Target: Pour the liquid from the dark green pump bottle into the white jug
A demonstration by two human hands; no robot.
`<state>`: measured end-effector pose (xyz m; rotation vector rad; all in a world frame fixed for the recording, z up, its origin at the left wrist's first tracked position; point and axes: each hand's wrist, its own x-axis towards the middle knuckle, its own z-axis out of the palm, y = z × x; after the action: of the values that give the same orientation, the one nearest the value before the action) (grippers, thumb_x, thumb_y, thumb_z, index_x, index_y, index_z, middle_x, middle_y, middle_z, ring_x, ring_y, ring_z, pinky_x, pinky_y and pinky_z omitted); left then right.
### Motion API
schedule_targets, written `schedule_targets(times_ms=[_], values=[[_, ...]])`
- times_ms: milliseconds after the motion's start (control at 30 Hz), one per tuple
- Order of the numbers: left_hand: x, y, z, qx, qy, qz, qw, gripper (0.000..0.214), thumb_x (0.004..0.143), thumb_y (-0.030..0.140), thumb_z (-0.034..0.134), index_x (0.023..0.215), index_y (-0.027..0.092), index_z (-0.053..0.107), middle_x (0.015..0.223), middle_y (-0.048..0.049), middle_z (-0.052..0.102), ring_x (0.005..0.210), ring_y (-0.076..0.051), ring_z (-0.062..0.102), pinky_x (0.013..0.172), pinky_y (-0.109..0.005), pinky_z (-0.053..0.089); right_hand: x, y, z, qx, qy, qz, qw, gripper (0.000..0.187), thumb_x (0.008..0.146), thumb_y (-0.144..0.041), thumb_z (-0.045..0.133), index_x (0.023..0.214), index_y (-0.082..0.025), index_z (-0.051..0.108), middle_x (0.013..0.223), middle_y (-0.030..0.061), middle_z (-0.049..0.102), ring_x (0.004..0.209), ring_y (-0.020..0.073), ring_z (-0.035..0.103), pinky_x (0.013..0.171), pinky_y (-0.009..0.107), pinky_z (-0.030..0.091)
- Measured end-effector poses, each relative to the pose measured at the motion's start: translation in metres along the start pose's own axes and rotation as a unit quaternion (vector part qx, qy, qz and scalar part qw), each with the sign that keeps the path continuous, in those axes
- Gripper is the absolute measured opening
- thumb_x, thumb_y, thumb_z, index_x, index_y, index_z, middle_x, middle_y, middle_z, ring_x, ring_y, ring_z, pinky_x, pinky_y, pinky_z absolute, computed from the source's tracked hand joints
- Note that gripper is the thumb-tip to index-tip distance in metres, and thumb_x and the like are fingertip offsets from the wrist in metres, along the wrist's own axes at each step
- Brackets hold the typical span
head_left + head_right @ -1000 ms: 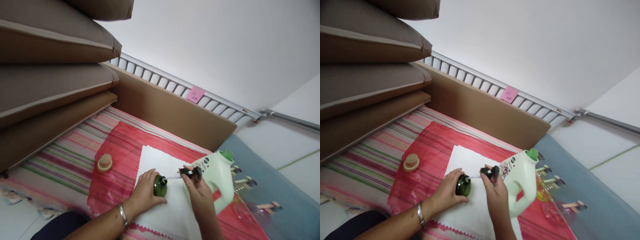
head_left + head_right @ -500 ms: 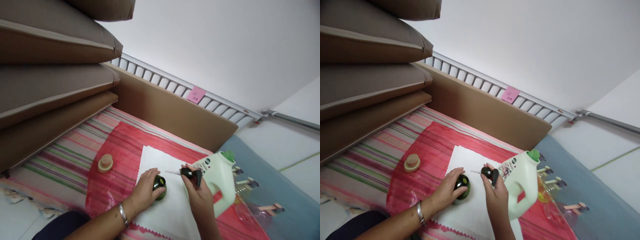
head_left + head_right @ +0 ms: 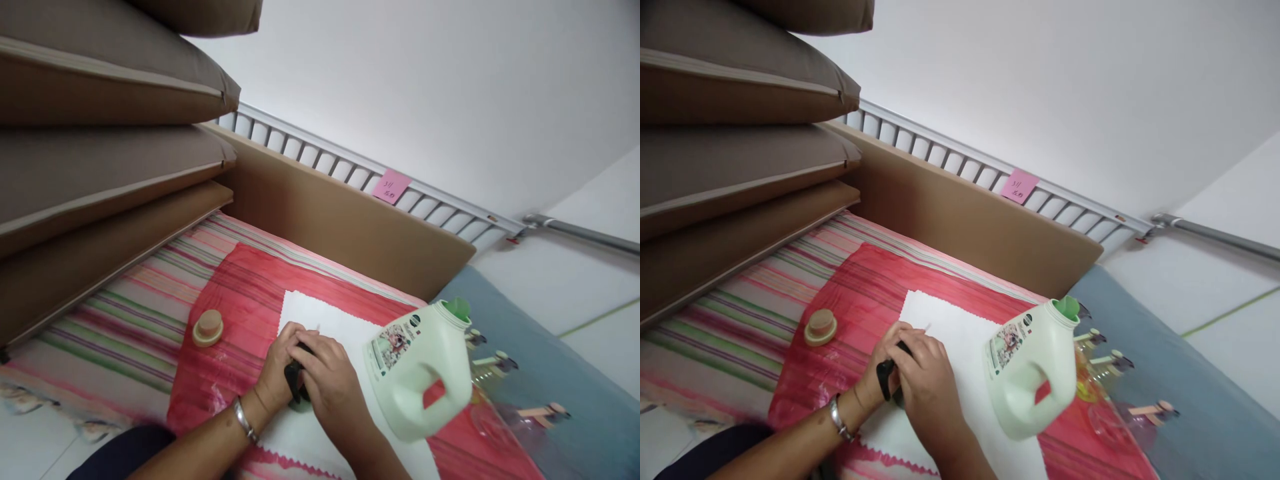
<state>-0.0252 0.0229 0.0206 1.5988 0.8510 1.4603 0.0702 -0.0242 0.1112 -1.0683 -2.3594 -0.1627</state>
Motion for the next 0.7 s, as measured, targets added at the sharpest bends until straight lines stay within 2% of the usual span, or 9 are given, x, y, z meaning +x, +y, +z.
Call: schedule_targets(times_ms=[67,167,267,367,533,633,700], values=[[0.001,0.003,-0.005,-0.037,0.004,0.022,0.999,0.017,0.08,0.019,0.053,0.096,0.02,0.061,0.094,-0.0045,0.06,0.093,-0.02,0.059,0.086,-0.034,0.05,0.002,-0.003,0.001,0.01,0.001,-0.004,1.0,0.039,0.081,-0.004,0.04,0.108,-0.022,0.061,0.112,0.0082,0.064,0.102,0.0233,0.056,0.083,0.043,0.05],[0.004,0.011,-0.011,-0.067,0.044,0.043,0.996,0.018,0.082,0.024,0.052,0.097,0.019,0.059,0.095,-0.0061,0.061,0.092,-0.021,0.06,0.085,-0.036,0.05,-0.002,0.0,0.003,0.027,0.001,0.015,1.0,0.043,0.083,-0.006,0.043,0.121,-0.024,0.054,0.123,0.0086,0.059,0.11,0.0235,0.052,0.089,0.044,0.048],[0.011,0.02,-0.018,-0.038,0.082,0.048,0.995,0.015,0.085,0.029,0.049,0.086,0.018,0.06,0.097,-0.008,0.062,0.095,-0.022,0.059,0.086,-0.038,0.049,-0.02,0.014,0.0,0.027,0.009,0.083,0.996,0.046,0.085,-0.016,0.05,0.13,-0.025,0.044,0.134,0.0092,0.05,0.119,0.025,0.047,0.096,0.046,0.045],[0.016,0.025,-0.024,0.012,0.116,0.043,0.992,0.014,0.085,0.027,0.051,0.075,0.019,0.057,0.087,-0.0049,0.061,0.087,-0.019,0.059,0.083,-0.035,0.048,-0.05,0.035,-0.005,0.005,0.044,0.16,0.986,0.039,0.087,-0.024,0.052,0.125,-0.026,0.048,0.128,0.0091,0.055,0.117,0.0265,0.05,0.095,0.047,0.045],[0.017,0.021,-0.033,0.099,0.079,0.042,0.991,0.026,0.083,0.03,0.056,0.06,0.019,0.053,0.073,-0.0012,0.059,0.072,-0.016,0.056,0.07,-0.03,0.046,-0.1,0.052,-0.01,-0.028,0.082,0.214,0.973,0.029,0.087,-0.029,0.053,0.115,-0.024,0.056,0.115,0.0098,0.063,0.106,0.027,0.059,0.087,0.046,0.052],[0.015,0.016,-0.034,0.155,0.056,0.08,0.983,0.021,0.086,0.028,0.053,0.068,0.02,0.061,0.082,-0.0039,0.064,0.082,-0.019,0.058,0.076,-0.034,0.045,-0.114,0.047,-0.01,-0.028,0.081,0.214,0.973,0.027,0.086,-0.029,0.053,0.113,-0.024,0.058,0.114,0.0094,0.064,0.104,0.0264,0.06,0.084,0.044,0.054],[0.014,0.012,-0.034,0.145,0.029,0.105,0.984,0.018,0.087,0.026,0.051,0.078,0.02,0.065,0.082,-0.0046,0.064,0.08,-0.019,0.059,0.073,-0.033,0.047,-0.117,0.044,-0.011,-0.026,0.077,0.211,0.974,0.027,0.086,-0.028,0.054,0.112,-0.025,0.058,0.114,0.0088,0.065,0.104,0.026,0.061,0.084,0.043,0.055]])
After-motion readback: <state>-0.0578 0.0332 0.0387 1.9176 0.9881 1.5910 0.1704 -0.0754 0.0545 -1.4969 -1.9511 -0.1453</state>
